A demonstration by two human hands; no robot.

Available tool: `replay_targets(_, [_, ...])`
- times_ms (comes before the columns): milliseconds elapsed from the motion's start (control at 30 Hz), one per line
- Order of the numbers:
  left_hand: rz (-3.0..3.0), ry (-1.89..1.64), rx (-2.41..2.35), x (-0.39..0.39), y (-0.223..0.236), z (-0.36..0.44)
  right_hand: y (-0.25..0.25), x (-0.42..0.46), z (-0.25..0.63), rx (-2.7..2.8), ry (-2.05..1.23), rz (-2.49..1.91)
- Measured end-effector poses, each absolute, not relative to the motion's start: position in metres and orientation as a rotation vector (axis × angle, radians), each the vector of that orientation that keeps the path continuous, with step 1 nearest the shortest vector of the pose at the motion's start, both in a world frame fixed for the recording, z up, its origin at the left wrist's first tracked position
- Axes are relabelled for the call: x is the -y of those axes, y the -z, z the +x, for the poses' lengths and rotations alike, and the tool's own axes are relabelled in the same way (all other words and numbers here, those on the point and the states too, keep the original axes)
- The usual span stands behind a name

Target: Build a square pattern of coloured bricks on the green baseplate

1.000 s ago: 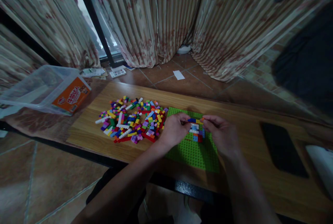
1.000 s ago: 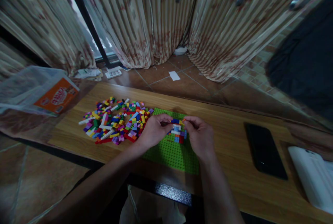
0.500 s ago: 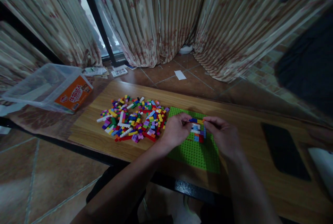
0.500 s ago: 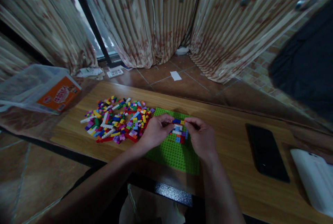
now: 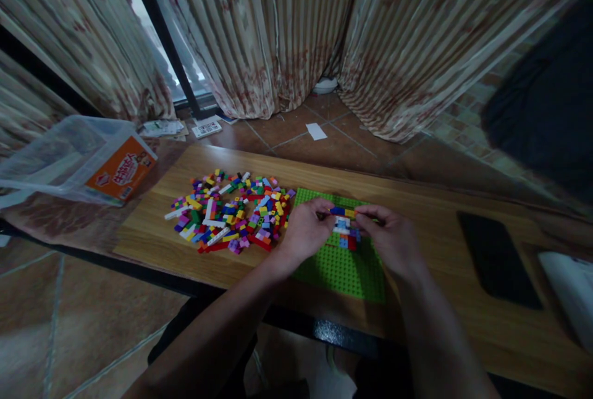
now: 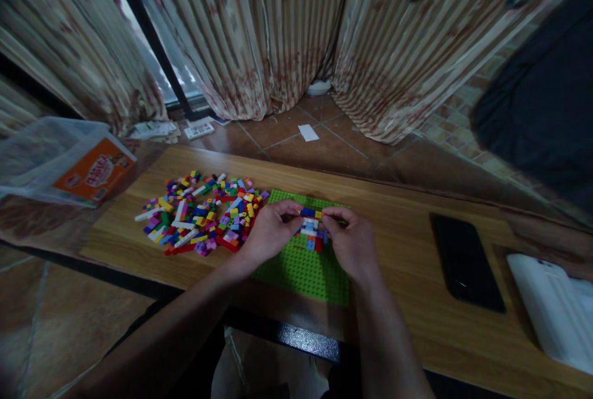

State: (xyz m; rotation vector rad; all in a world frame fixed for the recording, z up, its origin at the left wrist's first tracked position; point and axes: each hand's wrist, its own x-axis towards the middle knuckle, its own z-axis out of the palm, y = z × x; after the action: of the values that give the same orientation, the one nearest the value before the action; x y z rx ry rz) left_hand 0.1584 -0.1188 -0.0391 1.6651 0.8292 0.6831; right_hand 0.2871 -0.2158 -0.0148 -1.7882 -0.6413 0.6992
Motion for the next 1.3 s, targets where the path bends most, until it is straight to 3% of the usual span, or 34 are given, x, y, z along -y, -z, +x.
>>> replay_targets(1300, [1.748, -0.639, -0.797, 0.117, 0.036, 0.156, 0.018, 0.228, 0.291, 0.978, -0.733, -1.883])
